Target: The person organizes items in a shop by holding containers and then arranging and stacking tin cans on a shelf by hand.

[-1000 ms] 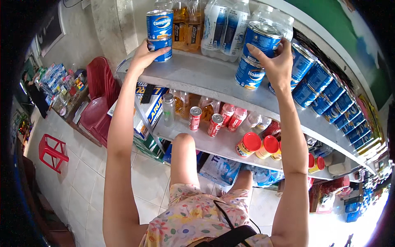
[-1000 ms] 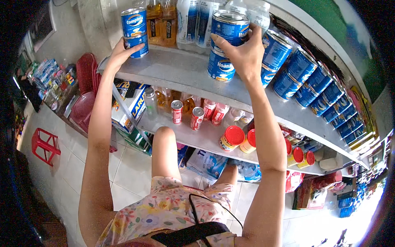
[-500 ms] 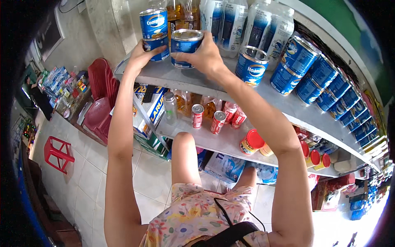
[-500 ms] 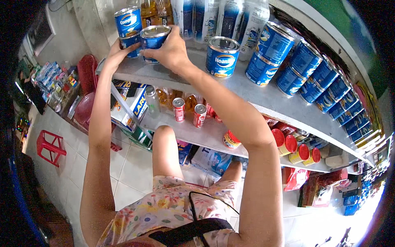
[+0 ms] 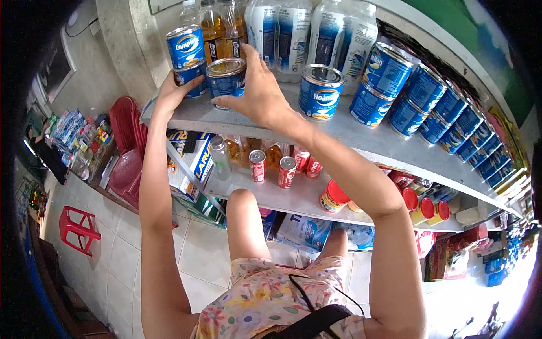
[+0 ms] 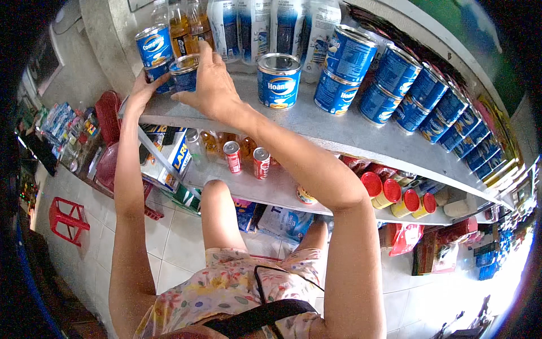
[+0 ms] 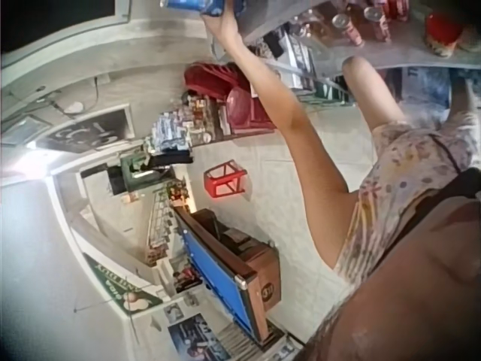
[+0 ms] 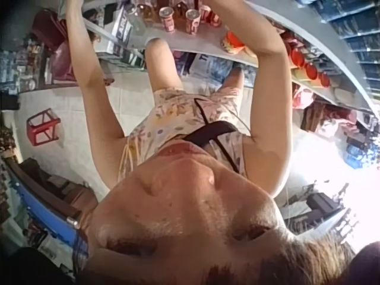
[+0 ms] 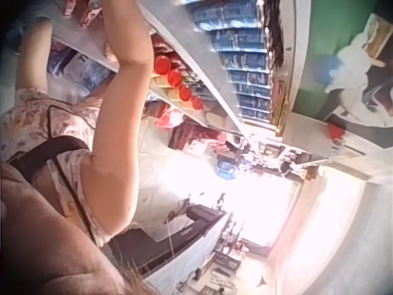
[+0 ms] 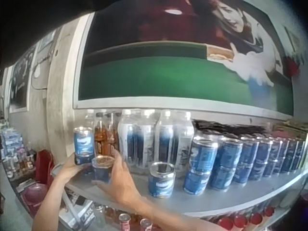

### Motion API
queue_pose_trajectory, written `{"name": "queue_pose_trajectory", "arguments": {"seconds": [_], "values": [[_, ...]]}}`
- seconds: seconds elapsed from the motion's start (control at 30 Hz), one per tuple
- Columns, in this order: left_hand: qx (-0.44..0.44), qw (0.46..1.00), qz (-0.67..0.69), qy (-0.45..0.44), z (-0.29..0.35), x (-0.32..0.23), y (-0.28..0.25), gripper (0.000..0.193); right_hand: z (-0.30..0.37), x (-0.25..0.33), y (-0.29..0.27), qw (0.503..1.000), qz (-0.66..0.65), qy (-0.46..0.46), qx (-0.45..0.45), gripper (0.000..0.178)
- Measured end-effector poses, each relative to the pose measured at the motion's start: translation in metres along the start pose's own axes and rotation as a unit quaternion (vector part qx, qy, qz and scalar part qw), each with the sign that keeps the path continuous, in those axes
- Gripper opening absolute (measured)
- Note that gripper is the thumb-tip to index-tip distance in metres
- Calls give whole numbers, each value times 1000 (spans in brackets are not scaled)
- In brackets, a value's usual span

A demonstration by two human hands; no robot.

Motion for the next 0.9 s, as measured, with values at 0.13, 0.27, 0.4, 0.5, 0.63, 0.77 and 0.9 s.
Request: {"name": "queue_pose_trajectory", "arguments": {"seconds": [0.13,0.27,0.4,0.5,0.63,0.77,0.9], "values": [[-62,998,8,-22,-4,5,-12,76,24,38,-64,986,43,-150,-55,71],[-126,991,46,25,-18,-11,-21,98,39,11,-116,978,139,-120,-97,68],[-36,998,45,37,-46,-48,-29,103,45,-28,-130,993,94,38,-57,79],[-16,999,-19,27,-56,-61,-24,89,50,-47,-129,992,69,101,-29,91],[-80,993,-35,75,-62,-45,-25,69,54,-46,-126,986,66,150,25,103],[-169,977,-4,133,-66,-54,-33,67,56,-49,-120,989,58,135,17,102],[-127,968,77,204,-30,-122,-20,70,57,-50,-122,992,60,112,-3,103]]}}
Point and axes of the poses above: each hand's wrist, its own z-axis away from the middle knuckle, its own y-axis out of the palm, x = y × z, the point moved 1 cm from there along -z, towards the middle knuckle, and after that the axes turned 6 degrees about -x, right-handed, at the moved point
